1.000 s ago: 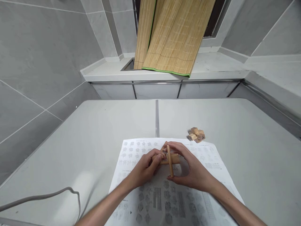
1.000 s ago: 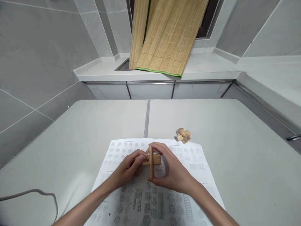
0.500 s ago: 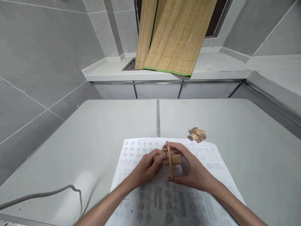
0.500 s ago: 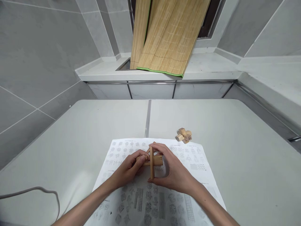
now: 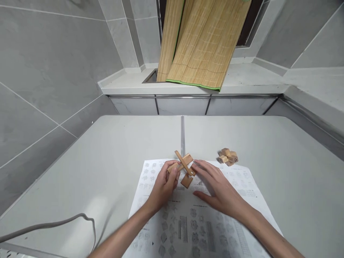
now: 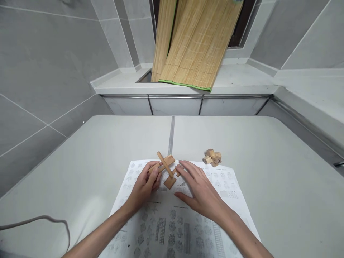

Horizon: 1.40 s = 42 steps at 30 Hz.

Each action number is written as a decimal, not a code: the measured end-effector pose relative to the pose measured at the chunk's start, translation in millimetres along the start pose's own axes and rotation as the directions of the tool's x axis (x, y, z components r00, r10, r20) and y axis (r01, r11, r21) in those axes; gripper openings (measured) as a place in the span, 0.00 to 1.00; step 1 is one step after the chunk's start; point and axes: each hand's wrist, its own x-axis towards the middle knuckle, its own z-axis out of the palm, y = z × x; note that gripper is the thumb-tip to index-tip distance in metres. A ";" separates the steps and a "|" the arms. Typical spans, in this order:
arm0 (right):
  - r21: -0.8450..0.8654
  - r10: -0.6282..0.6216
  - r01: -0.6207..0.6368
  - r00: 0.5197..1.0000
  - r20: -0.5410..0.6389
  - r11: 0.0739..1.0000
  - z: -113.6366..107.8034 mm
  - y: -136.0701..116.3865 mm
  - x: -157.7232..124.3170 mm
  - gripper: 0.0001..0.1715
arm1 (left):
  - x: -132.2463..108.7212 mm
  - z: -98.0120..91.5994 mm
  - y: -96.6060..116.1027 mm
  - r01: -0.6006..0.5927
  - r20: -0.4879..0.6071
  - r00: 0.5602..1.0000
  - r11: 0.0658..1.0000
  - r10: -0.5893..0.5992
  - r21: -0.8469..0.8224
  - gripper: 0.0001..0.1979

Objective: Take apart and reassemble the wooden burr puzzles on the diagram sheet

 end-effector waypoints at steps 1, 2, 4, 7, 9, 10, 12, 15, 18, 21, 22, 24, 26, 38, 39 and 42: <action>-0.028 -0.017 0.018 1.000 0.018 0.999 1.7 0.3 -0.3 0.46 | 0.7 0.2 0.0 -0.008 -0.020 1.000 1.000 0.008 0.000 0.22; -0.048 -0.032 0.034 0.999 0.038 0.998 2.9 0.2 -0.6 0.46 | 1.2 0.4 0.1 -0.013 -0.032 0.999 1.000 0.013 0.000 0.22; -0.074 -0.055 0.060 0.996 0.067 0.995 3.5 -1.0 -0.7 0.44 | 1.2 1.0 0.6 -0.016 -0.037 0.999 1.000 0.016 0.001 0.22; -0.069 -0.066 0.070 0.996 0.056 0.995 1.5 -3.0 0.6 0.36 | 0.0 2.2 1.6 -0.021 -0.030 0.999 1.000 0.022 0.007 0.21; -0.042 -0.059 0.060 0.998 0.030 0.997 -0.4 -3.8 2.0 0.29 | -0.7 2.9 1.7 -0.021 -0.020 1.000 1.000 0.021 0.004 0.21; -0.028 -0.052 0.053 0.998 0.020 0.998 -1.2 -4.0 2.6 0.25 | -0.9 3.1 1.6 -0.020 -0.016 1.000 1.000 0.020 0.001 0.20; -0.008 -0.033 0.033 0.999 0.008 0.999 -2.5 -3.9 3.0 0.19 | -1.0 3.3 1.4 -0.021 -0.011 1.000 1.000 0.021 -0.003 0.20; 0.000 -0.010 0.010 1.000 0.001 1.000 -3.2 -2.8 2.1 0.14 | -1.4 3.6 2.3 -0.029 -0.008 1.000 0.999 0.029 0.014 0.19; -0.004 0.009 -0.009 1.000 0.002 1.000 -2.7 -1.7 0.8 0.12 | -2.1 4.4 4.3 -0.036 -0.003 0.999 0.998 0.036 0.049 0.19; 0.006 0.042 -0.042 0.999 0.001 0.999 -2.7 -2.5 1.3 0.09 | -2.8 5.0 5.4 -0.046 -0.002 0.999 0.997 0.047 0.062 0.19; 0.012 0.051 -0.051 0.999 -0.005 0.999 -3.2 -3.4 2.0 0.09 | -2.9 5.1 5.4 -0.046 -0.001 0.999 0.997 0.047 0.065 0.19; 0.031 0.068 -0.066 0.997 -0.035 0.997 -5.1 -5.5 3.5 0.11 | -3.1 4.9 5.2 -0.042 0.004 0.999 0.996 0.042 0.074 0.18; 0.069 0.107 -0.101 0.991 -0.082 0.992 -8.0 -7.4 4.8 0.14 | -3.2 4.4 5.2 -0.038 0.009 0.999 0.996 0.038 0.079 0.17; 0.674 0.576 -0.339 0.803 -0.156 0.656 -24.8 -8.1 7.4 0.22 | -5.3 -0.4 2.9 -0.007 0.156 0.988 0.997 -0.005 0.079 0.19; 0.726 0.579 -0.324 0.806 -0.125 0.607 -26.6 -8.4 7.9 0.23 | -5.5 -0.7 3.0 0.001 0.179 0.984 0.997 -0.016 0.082 0.19; 0.840 0.559 -0.295 0.829 -0.011 0.455 -31.4 -8.6 8.2 0.23 | -6.3 -1.5 5.0 0.013 0.247 0.968 0.994 -0.041 0.112 0.20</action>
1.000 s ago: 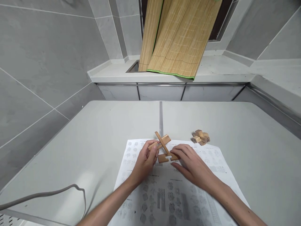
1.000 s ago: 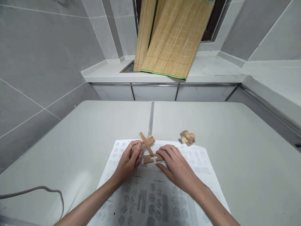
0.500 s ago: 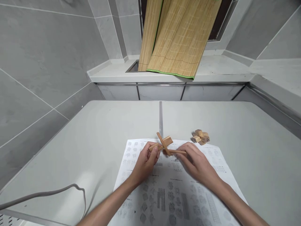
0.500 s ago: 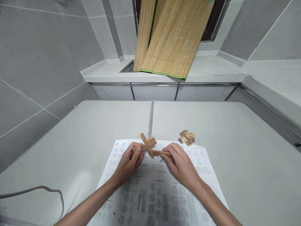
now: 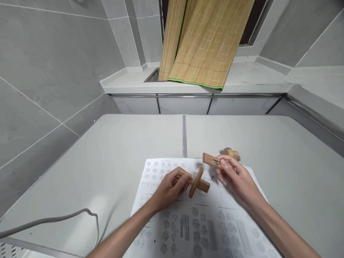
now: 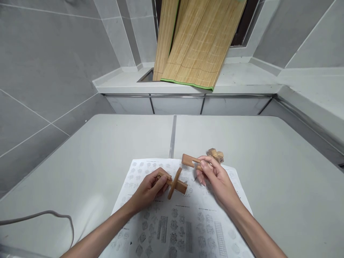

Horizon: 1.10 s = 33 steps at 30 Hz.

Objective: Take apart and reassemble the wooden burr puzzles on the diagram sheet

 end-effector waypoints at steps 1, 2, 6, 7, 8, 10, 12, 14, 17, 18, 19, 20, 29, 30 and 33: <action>0.053 0.026 -0.028 0.999 0.036 0.998 -0.7 -0.8 -0.2 0.23 | -0.3 -0.1 1.0 -0.001 0.019 1.000 1.000 0.000 0.008 0.20; 0.098 0.051 -0.058 0.996 0.076 0.993 -1.2 -1.3 -0.6 0.23 | -0.6 -0.2 2.1 -0.003 0.034 0.999 1.000 0.003 0.015 0.20; 0.173 0.101 -0.144 0.966 0.236 0.974 -1.1 -0.7 -3.9 0.21 | -1.1 0.2 6.0 -0.015 0.083 0.996 0.999 0.012 0.040 0.20; 0.172 0.104 -0.153 0.958 0.267 0.973 -0.6 -0.1 -4.9 0.20 | -1.1 0.4 6.5 -0.022 0.092 0.996 0.999 0.018 0.046 0.20; 0.167 0.105 -0.159 0.950 0.295 0.973 -0.2 0.4 -5.8 0.20 | -1.0 0.6 6.9 -0.031 0.101 0.995 0.998 0.026 0.050 0.20; 0.143 0.109 -0.166 0.935 0.339 0.976 0.4 1.2 -7.2 0.20 | -1.1 1.0 7.1 -0.044 0.116 0.993 0.997 0.037 0.063 0.20; 0.108 0.113 -0.162 0.923 0.368 0.981 0.4 1.6 -8.0 0.20 | -1.2 1.0 6.6 -0.049 0.130 0.991 0.995 0.038 0.082 0.20; 0.074 0.115 -0.155 0.915 0.387 0.985 0.1 1.8 -8.6 0.20 | -1.3 0.9 5.7 -0.045 0.143 0.989 0.994 0.031 0.098 0.19; 0.042 0.127 -0.156 0.907 0.402 0.987 0.0 2.6 -9.2 0.22 | -1.4 0.5 4.1 -0.045 0.162 0.986 0.994 0.029 0.095 0.19; 0.039 0.130 -0.159 0.905 0.405 0.986 0.2 3.0 -9.3 0.22 | -1.4 0.4 3.6 -0.047 0.165 0.986 0.995 0.032 0.090 0.19; 0.042 0.131 -0.162 0.903 0.410 0.986 0.6 3.3 -9.3 0.23 | -1.5 0.4 3.2 -0.052 0.169 0.985 0.995 0.037 0.085 0.20; 0.049 0.130 -0.165 0.901 0.414 0.985 0.9 3.5 -9.3 0.23 | -1.5 0.3 2.8 -0.056 0.174 0.984 0.995 0.042 0.077 0.20; 0.045 0.176 -0.216 0.883 0.435 0.975 0.0 -1.8 -7.9 0.24 | -1.6 -1.7 -1.4 -0.069 0.240 0.969 0.996 0.053 0.056 0.19; 0.030 0.184 -0.219 0.879 0.439 0.975 0.1 -2.3 -8.1 0.23 | -1.6 -1.6 -1.3 -0.073 0.242 0.969 0.996 0.058 0.057 0.19; -0.036 0.208 -0.218 0.852 0.481 0.975 1.8 -2.4 -9.2 0.23 | -1.9 -0.9 0.3 -0.078 0.246 0.967 0.997 0.071 0.020 0.18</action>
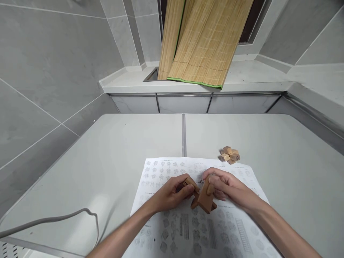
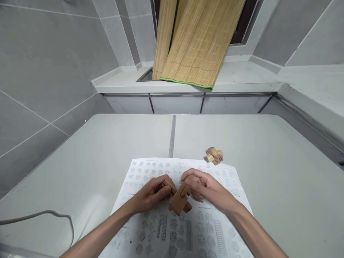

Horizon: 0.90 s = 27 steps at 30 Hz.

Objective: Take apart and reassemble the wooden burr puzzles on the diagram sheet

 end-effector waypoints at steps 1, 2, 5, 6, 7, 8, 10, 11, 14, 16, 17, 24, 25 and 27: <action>-0.024 0.014 -0.013 1.000 0.019 1.000 1.0 0.3 0.2 0.23 | 0.1 0.3 0.9 0.001 -0.002 1.000 1.000 -0.001 -0.013 0.18; -0.046 0.028 -0.026 0.999 0.036 0.999 2.1 0.7 0.4 0.23 | 0.2 0.5 1.9 0.006 -0.005 1.000 1.000 -0.006 -0.020 0.17; -0.066 0.057 -0.052 0.996 0.065 0.996 4.8 1.4 1.2 0.25 | 0.9 1.1 4.3 0.036 -0.020 0.999 0.999 -0.037 -0.028 0.17; -0.055 0.061 -0.057 0.996 0.073 0.997 5.4 1.6 1.4 0.25 | 1.1 1.4 4.6 0.044 -0.024 0.999 0.998 -0.045 -0.037 0.17; -0.041 0.066 -0.063 0.995 0.081 0.997 5.8 1.8 1.6 0.25 | 1.3 1.7 4.6 0.046 -0.029 0.998 0.998 -0.047 -0.051 0.17; -0.027 0.071 -0.069 0.994 0.087 0.997 6.2 2.1 1.8 0.25 | 1.4 2.2 4.4 0.045 -0.035 0.998 0.997 -0.047 -0.066 0.17; -0.008 0.068 -0.068 0.994 0.083 0.998 6.5 3.4 2.4 0.25 | 1.2 3.3 3.4 0.044 -0.053 0.997 0.995 -0.049 -0.088 0.17; -0.004 0.063 -0.063 0.995 0.075 0.998 6.6 4.4 2.9 0.26 | 1.0 4.0 3.0 0.049 -0.065 0.996 0.995 -0.055 -0.090 0.17; -0.003 0.044 -0.044 0.998 0.035 0.999 6.5 8.8 4.8 0.26 | -0.1 5.9 3.1 0.064 -0.101 0.993 0.998 -0.064 -0.002 0.18; 0.007 0.037 -0.037 0.999 0.008 0.999 6.3 12.3 6.0 0.26 | -1.0 6.9 5.1 0.050 -0.126 0.991 0.994 -0.038 0.095 0.20; 0.022 0.035 -0.035 0.999 -0.009 0.999 6.2 13.9 6.4 0.26 | -1.6 7.2 6.5 0.042 -0.135 0.991 0.991 -0.024 0.131 0.22; 0.080 0.035 -0.029 0.996 -0.084 0.996 3.9 13.7 4.6 0.26 | -5.8 6.8 7.4 -0.064 -0.035 0.997 0.986 0.070 0.152 0.33; 0.082 0.033 -0.027 0.997 -0.074 0.996 3.8 12.8 4.1 0.26 | -5.8 6.9 5.2 -0.095 -0.020 0.995 0.983 0.099 0.157 0.37; 0.085 0.024 -0.019 0.999 -0.048 0.996 4.2 11.4 3.6 0.25 | -5.3 7.4 0.8 -0.134 -0.014 0.990 0.975 0.138 0.176 0.44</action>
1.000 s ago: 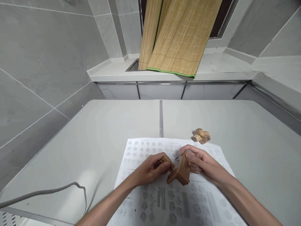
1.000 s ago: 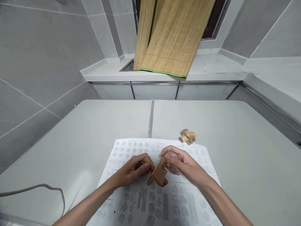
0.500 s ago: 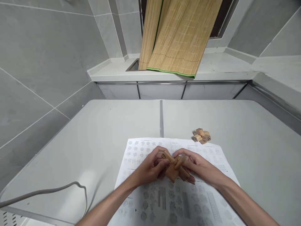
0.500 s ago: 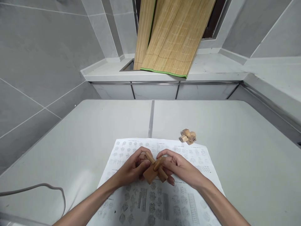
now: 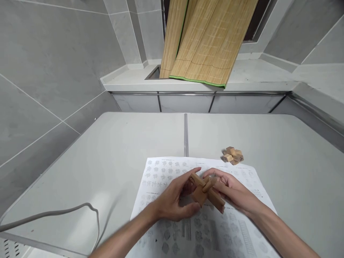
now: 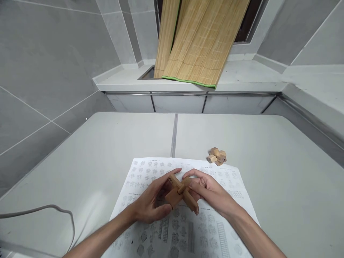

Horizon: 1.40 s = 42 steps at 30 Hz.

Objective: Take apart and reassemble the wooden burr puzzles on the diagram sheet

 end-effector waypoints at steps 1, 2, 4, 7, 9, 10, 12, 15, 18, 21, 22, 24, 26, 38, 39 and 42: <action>0.001 -0.004 0.004 1.000 0.009 1.000 0.4 -0.4 -0.2 0.24 | 0.2 0.5 -1.7 -0.006 -0.007 1.000 1.000 0.007 0.014 0.46; 0.002 -0.008 0.008 1.000 0.014 1.000 0.9 -0.7 -0.4 0.24 | 0.5 0.9 -2.9 -0.006 -0.012 1.000 1.000 0.006 0.028 0.47; 0.010 -0.009 0.008 1.000 0.019 1.000 1.8 -1.5 -0.6 0.22 | 1.2 1.2 -3.4 0.001 -0.019 1.000 0.999 -0.001 0.034 0.46; 0.066 -0.009 0.008 1.000 0.014 0.998 2.8 -3.8 -0.8 0.20 | 2.2 0.7 -1.4 0.025 -0.035 0.999 1.000 -0.025 0.000 0.41; 0.110 -0.029 0.033 0.999 -0.033 0.993 3.2 -5.9 -0.2 0.19 | 2.7 0.3 -0.4 0.067 -0.074 0.995 0.997 -0.069 -0.028 0.39; 0.121 -0.049 0.058 0.996 -0.075 0.991 3.3 -6.8 0.5 0.19 | 2.9 0.2 -0.5 0.094 -0.103 0.990 0.995 -0.098 -0.041 0.39; 0.103 -0.104 0.123 0.979 -0.178 0.987 3.5 -7.8 2.3 0.20 | 3.6 0.2 -1.7 0.146 -0.165 0.974 0.986 -0.156 -0.076 0.38; 0.015 -0.187 0.202 0.928 -0.322 0.979 3.9 -6.1 5.6 0.20 | 4.8 0.6 -4.5 0.184 -0.225 0.950 0.972 -0.214 -0.148 0.34; -0.054 -0.240 0.241 0.867 -0.438 0.969 4.6 -1.8 8.1 0.21 | 5.8 1.0 -5.4 0.194 -0.235 0.944 0.967 -0.230 -0.167 0.31; -0.087 -0.268 0.262 0.810 -0.522 0.961 5.4 0.6 8.8 0.22 | 6.5 0.9 -2.8 0.208 -0.226 0.945 0.968 -0.236 -0.142 0.28; -0.093 -0.275 0.269 0.791 -0.547 0.959 5.7 0.6 8.8 0.22 | 6.7 0.7 -1.5 0.213 -0.222 0.945 0.968 -0.239 -0.135 0.27; -0.101 -0.286 0.282 0.755 -0.590 0.954 6.1 -0.1 8.6 0.22 | 7.2 0.2 1.1 0.225 -0.213 0.946 0.967 -0.246 -0.119 0.25; -0.111 -0.299 0.296 0.727 -0.619 0.949 6.2 -1.0 8.7 0.22 | 7.7 -0.2 3.1 0.234 -0.208 0.946 0.967 -0.250 -0.101 0.25; -0.205 -0.345 0.283 0.658 -0.669 0.937 8.2 -1.9 9.0 0.26 | 8.0 -0.1 7.3 0.251 -0.205 0.943 0.965 -0.262 -0.079 0.23; -0.235 -0.358 0.272 0.663 -0.657 0.933 9.7 -1.7 7.8 0.25 | 8.3 -0.1 7.8 0.249 -0.206 0.943 0.965 -0.260 -0.077 0.23; -0.372 -0.420 0.238 0.718 -0.555 0.897 13.6 1.3 3.4 0.20 | 9.6 0.2 9.7 0.251 -0.214 0.942 0.966 -0.259 -0.061 0.22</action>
